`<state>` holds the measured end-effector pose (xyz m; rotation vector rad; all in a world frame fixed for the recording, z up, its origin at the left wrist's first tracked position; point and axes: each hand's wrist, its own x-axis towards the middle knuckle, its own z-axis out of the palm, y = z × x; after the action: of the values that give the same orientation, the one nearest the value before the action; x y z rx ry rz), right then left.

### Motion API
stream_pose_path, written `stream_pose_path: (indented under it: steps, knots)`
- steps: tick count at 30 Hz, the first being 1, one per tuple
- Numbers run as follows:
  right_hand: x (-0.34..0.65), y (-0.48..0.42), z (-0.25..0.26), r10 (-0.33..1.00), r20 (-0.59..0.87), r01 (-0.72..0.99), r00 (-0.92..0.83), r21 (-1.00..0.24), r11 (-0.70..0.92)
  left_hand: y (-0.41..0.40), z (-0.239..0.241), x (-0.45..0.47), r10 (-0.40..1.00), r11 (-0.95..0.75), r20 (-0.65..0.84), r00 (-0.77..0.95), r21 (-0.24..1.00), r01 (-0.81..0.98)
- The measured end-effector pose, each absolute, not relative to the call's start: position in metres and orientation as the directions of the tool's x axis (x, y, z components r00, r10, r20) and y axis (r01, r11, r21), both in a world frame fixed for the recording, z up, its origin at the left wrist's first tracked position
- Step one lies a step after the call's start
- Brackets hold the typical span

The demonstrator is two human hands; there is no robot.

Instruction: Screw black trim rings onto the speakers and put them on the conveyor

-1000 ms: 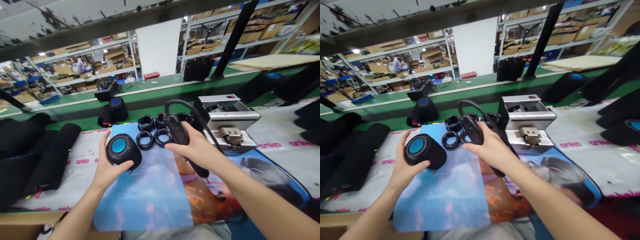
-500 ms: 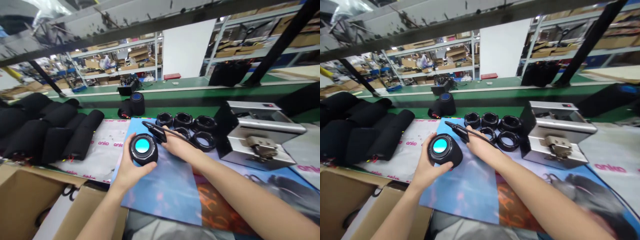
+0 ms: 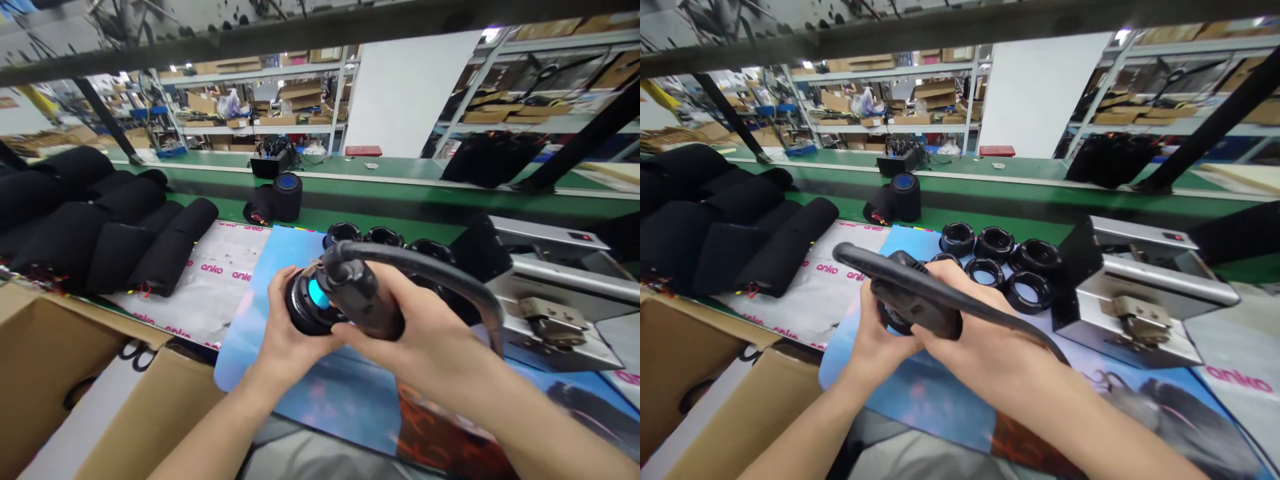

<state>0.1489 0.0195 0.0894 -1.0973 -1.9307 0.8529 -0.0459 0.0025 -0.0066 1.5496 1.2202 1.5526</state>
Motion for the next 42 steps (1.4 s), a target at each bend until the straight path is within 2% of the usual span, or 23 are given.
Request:
stream_pose_path:
  steps: [7, 11, 14, 20, 30, 35, 38, 42]
  knots:
    - [0.175, 0.038, 0.094, 0.948, 0.081, 0.279, -0.307, -0.945, 0.171, 0.000, -0.005, -0.042, 0.920, -0.359, 0.386, -0.065, 0.898, 0.255]
    - [0.178, 0.056, 0.080, 0.881, 0.152, 0.232, -0.448, -0.932, 0.279, 0.000, -0.003, -0.045, 0.931, -0.327, 0.356, -0.075, 0.910, 0.256]
    - [0.176, 0.061, 0.067, 0.844, 0.098, 0.266, -0.527, -0.924, 0.273, -0.001, -0.003, -0.047, 0.940, -0.317, 0.338, -0.053, 0.919, 0.233]
    - [0.181, 0.058, 0.057, 0.860, 0.121, 0.298, -0.496, -0.906, 0.300, -0.001, -0.001, -0.055, 0.937, -0.349, 0.345, 0.056, 0.923, 0.161]
    - [0.181, 0.055, 0.074, 0.870, 0.149, 0.191, -0.470, -0.945, 0.265, 0.001, 0.002, -0.058, 0.942, -0.335, 0.331, 0.047, 0.928, 0.162]
    - [0.180, 0.056, 0.067, 0.869, 0.170, 0.256, -0.464, -0.914, 0.316, 0.004, 0.004, -0.057, 0.927, -0.374, 0.373, 0.040, 0.910, 0.180]
    - [0.175, 0.048, 0.060, 0.895, 0.182, 0.246, -0.407, -0.922, 0.299, 0.004, 0.000, -0.050, 0.908, -0.409, 0.419, -0.008, 0.892, 0.192]
    - [0.163, 0.028, 0.057, 0.957, 0.230, 0.282, -0.179, -0.920, 0.274, 0.005, -0.013, -0.037, 0.869, -0.453, 0.485, -0.099, 0.860, 0.236]
